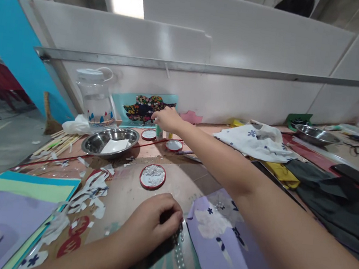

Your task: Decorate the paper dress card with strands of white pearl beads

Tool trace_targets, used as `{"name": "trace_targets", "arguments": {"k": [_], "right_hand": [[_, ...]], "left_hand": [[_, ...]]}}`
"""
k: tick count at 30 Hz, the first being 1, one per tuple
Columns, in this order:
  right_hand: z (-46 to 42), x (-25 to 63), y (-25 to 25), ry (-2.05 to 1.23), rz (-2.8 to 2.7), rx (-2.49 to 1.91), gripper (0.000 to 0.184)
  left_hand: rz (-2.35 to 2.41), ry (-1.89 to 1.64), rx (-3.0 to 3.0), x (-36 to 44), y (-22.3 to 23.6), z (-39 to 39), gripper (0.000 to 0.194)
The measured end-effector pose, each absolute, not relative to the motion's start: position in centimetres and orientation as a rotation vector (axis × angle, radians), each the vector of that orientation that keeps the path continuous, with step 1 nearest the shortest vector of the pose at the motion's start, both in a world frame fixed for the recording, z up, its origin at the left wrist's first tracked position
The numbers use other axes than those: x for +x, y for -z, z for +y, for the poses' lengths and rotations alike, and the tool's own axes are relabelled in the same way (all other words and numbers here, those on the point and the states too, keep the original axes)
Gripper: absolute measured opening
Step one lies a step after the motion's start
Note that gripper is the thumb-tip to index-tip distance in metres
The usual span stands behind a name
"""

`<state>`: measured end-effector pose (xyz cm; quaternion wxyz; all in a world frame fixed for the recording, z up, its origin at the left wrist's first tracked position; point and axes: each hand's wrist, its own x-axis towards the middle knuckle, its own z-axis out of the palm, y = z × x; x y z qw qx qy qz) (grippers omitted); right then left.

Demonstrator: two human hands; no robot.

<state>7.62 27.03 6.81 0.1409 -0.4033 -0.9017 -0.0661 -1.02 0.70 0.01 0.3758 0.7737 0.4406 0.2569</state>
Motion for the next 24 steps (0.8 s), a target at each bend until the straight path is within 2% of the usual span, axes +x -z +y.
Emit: {"name": "trace_targets", "arguments": {"k": [9, 11, 14, 19, 24], "right_hand": [[24.7, 9.8, -8.6, 0.189, -2.536, -1.097, 0.045], [22.0, 11.6, -9.0, 0.14, -2.516, -1.026, 0.039], [16.0, 14.9, -8.7, -0.232, -2.364, -0.8, 0.024], [5.9, 19.3, -6.1, -0.663, -2.359, -0.792, 0.012], [3.1, 20.2, -3.0, -0.629, -2.466, -0.86, 0.012]], "left_hand": [[1.12, -0.685, 2.029, -1.2, 0.0, 0.9, 0.02], [1.119, -0.709, 2.039, -1.2, -0.1, 0.9, 0.021], [1.135, -0.75, 2.037, -1.3, -0.5, 0.8, 0.023], [1.173, -0.814, 2.035, -1.6, -1.0, 0.9, 0.025], [1.187, -0.8, 2.073, -1.7, -1.0, 1.0, 0.024]]}}
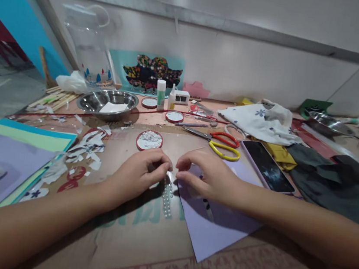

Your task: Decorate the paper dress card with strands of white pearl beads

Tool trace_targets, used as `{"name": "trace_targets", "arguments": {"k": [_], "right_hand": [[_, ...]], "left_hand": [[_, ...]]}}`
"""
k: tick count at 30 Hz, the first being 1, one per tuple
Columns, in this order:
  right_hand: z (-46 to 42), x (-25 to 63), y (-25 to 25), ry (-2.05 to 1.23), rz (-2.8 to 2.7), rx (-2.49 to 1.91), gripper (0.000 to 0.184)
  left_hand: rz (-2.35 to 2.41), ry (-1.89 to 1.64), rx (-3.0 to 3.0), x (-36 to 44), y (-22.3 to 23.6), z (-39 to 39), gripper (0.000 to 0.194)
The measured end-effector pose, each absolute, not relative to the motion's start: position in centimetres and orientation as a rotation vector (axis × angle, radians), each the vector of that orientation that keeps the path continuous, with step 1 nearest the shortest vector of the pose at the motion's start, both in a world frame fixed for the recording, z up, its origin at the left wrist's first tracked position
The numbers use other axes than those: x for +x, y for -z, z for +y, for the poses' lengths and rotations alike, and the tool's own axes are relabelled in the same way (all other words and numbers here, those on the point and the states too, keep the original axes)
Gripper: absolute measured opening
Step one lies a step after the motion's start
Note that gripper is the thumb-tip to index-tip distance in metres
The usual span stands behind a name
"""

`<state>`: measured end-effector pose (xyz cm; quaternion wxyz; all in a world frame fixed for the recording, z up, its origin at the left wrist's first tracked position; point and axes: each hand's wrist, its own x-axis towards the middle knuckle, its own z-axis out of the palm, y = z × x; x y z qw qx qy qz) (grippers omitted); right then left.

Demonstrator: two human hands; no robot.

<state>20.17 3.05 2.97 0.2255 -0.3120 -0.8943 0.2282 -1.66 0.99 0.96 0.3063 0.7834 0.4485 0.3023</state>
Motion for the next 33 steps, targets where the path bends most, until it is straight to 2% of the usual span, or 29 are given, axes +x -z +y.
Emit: {"name": "trace_targets", "arguments": {"k": [3, 10, 18, 33], "right_hand": [[3.5, 19.8, -1.7, -0.595, -2.418, -0.837, 0.01], [3.6, 19.4, -0.1, -0.748, -2.292, -0.842, 0.005], [3.4, 19.3, 0.3, -0.654, -2.292, -0.779, 0.005], [3.9, 19.5, 0.2, -0.881, -2.129, -0.798, 0.004]], "left_hand": [[1.174, -0.814, 2.108, -1.6, -0.9, 1.0, 0.023], [1.171, -0.786, 2.174, -1.4, -0.3, 1.3, 0.022], [1.201, -0.75, 2.159, -1.3, -0.2, 1.3, 0.018], [1.061, -0.777, 2.081, -1.4, -0.9, 1.0, 0.032]]}}
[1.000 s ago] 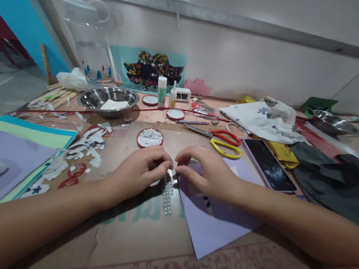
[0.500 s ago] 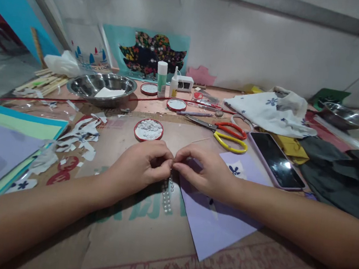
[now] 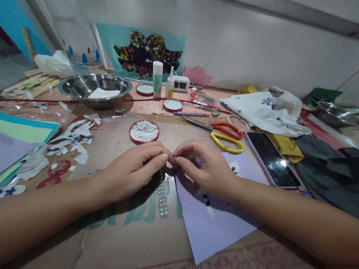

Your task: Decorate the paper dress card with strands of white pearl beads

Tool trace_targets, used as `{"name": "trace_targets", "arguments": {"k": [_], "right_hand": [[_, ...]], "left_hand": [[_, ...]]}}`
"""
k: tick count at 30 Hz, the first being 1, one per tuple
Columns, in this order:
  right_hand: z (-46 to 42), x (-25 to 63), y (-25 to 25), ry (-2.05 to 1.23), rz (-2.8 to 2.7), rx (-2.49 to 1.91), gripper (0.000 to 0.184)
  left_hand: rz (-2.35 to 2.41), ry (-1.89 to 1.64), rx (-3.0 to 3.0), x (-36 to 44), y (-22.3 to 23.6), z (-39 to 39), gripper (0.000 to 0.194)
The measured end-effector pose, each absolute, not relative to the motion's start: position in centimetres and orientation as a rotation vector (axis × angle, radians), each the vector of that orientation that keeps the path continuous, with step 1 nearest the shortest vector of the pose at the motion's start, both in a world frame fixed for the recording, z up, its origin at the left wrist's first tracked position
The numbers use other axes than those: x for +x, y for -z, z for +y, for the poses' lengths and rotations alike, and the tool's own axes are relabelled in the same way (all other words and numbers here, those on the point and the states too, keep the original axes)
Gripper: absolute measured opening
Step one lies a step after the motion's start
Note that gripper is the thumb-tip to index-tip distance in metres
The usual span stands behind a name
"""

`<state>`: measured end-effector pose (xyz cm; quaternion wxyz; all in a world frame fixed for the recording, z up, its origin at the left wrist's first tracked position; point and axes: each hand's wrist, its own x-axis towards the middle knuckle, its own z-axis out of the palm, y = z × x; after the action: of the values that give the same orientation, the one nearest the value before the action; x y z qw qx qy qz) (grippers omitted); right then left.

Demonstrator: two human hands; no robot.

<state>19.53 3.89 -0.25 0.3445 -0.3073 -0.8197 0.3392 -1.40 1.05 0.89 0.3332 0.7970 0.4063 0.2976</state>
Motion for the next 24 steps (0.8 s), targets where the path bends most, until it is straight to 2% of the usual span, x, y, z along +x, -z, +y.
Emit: {"name": "trace_targets", "arguments": {"k": [7, 19, 24], "right_hand": [[3.9, 19.7, 0.3, -0.79, -2.183, -0.78, 0.004], [4.3, 20.1, 0.3, -0.583, -2.36, -0.65, 0.009], [4.3, 20.2, 0.3, -0.581, -2.375, -0.636, 0.009]], "left_hand": [[1.162, -0.75, 2.076, -1.5, -0.8, 1.1, 0.025], [1.326, -0.679, 2.296, -3.7, -2.8, 2.1, 0.047], [1.436, -0.638, 2.332, -5.9, -4.7, 3.6, 0.033]]}}
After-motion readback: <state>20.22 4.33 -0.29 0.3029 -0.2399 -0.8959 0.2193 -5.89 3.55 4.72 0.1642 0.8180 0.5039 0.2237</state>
